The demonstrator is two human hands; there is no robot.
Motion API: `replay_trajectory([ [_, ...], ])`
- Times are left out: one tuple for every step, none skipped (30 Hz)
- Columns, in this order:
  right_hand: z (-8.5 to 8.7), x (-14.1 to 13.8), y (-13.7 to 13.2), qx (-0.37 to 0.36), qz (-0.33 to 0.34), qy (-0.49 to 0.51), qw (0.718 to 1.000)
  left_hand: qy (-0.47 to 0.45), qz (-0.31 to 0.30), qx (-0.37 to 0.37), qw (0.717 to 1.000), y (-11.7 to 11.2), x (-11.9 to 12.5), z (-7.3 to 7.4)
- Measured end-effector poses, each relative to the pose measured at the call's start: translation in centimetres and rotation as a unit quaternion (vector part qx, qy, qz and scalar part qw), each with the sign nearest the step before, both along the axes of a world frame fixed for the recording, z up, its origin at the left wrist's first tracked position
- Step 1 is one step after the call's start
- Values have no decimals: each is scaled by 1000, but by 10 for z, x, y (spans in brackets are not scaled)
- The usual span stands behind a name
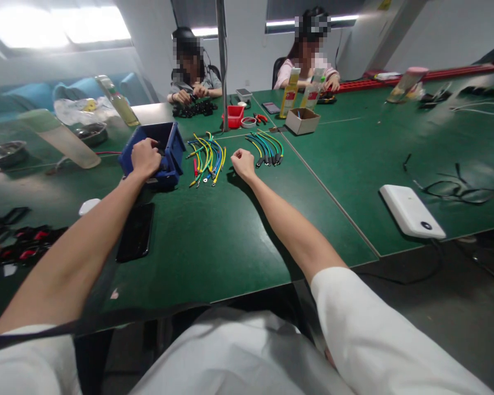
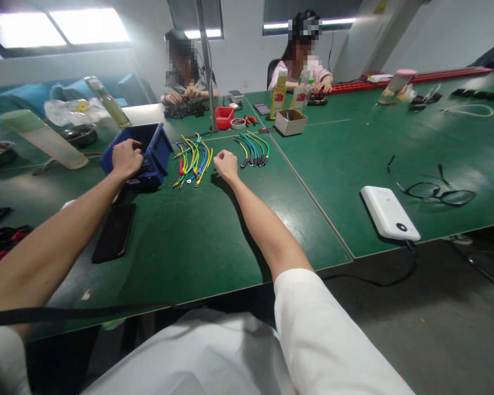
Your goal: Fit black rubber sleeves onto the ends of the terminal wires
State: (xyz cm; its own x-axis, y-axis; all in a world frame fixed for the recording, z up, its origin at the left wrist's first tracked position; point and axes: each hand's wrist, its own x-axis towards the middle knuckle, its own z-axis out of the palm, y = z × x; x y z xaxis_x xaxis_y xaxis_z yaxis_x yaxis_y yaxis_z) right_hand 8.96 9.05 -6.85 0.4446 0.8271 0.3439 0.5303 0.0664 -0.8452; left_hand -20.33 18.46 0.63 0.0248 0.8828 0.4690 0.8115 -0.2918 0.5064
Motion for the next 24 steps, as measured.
replay_trajectory([
  [0,0,0,0,1,1,1000,-3,5,10,1000,-4,-2,1],
  [0,0,-1,-1,1,1,1000,-6,8,24,1000,-8,-3,3],
  [0,0,-1,-1,1,1,1000,-7,10,40,999,-13,-5,5],
  [0,0,0,-1,1,0,1000,-6,10,56,998,-17,-7,8],
  [0,0,0,-2,0,0,1000,-4,10,71,997,-23,-8,10],
  [-1,0,0,-2,-1,0,1000,-2,9,83,997,-28,-10,13],
  [-2,0,1,-1,-2,1,1000,0,6,91,996,-34,-11,15],
  [-3,1,2,0,-2,1,1000,0,2,99,995,-41,-11,17],
  [-3,1,2,1,-2,0,1000,-1,-5,108,994,-47,-12,19],
  [-4,1,3,1,-2,0,1000,-2,-13,119,993,-54,-11,20],
  [-4,1,3,1,-3,0,1000,-1,-23,134,991,-61,-11,21],
  [-5,1,3,0,-3,1,1000,0,-32,149,988,-68,-9,21],
  [-5,1,4,-1,-5,1,1000,1,-40,165,986,-75,-7,20],
  [-5,2,4,-1,-7,2,1000,1,-49,177,983,-83,-5,18],
  [-5,2,3,-1,-9,2,1000,-1,-60,184,981,-91,-2,16],
  [-5,2,3,-1,-11,1,1000,-3,-73,185,980,-100,2,13],
  [-5,3,3,0,-12,0,1000,-6,-90,180,980,-108,6,10],
  [-5,3,3,2,-13,-2,1000,-9,-111,171,979,-117,11,6],
  [-6,3,3,3,-15,-3,1000,-11,-134,160,978,-127,16,2],
  [-6,4,4,3,-17,-5,1000,-15,-156,148,977,-136,22,-2],
  [-6,4,4,4,-18,-8,1000,-21,-176,132,975,-146,28,-6],
  [-6,4,5,3,-19,-10,1000,-30,-195,111,974,-156,35,-10],
  [-7,4,5,2,-19,-13,1000,-42,-213,82,973,-165,41,-14],
  [-7,4,6,0,-19,-17,1000,-55,-229,50,970,-174,48,-17],
])
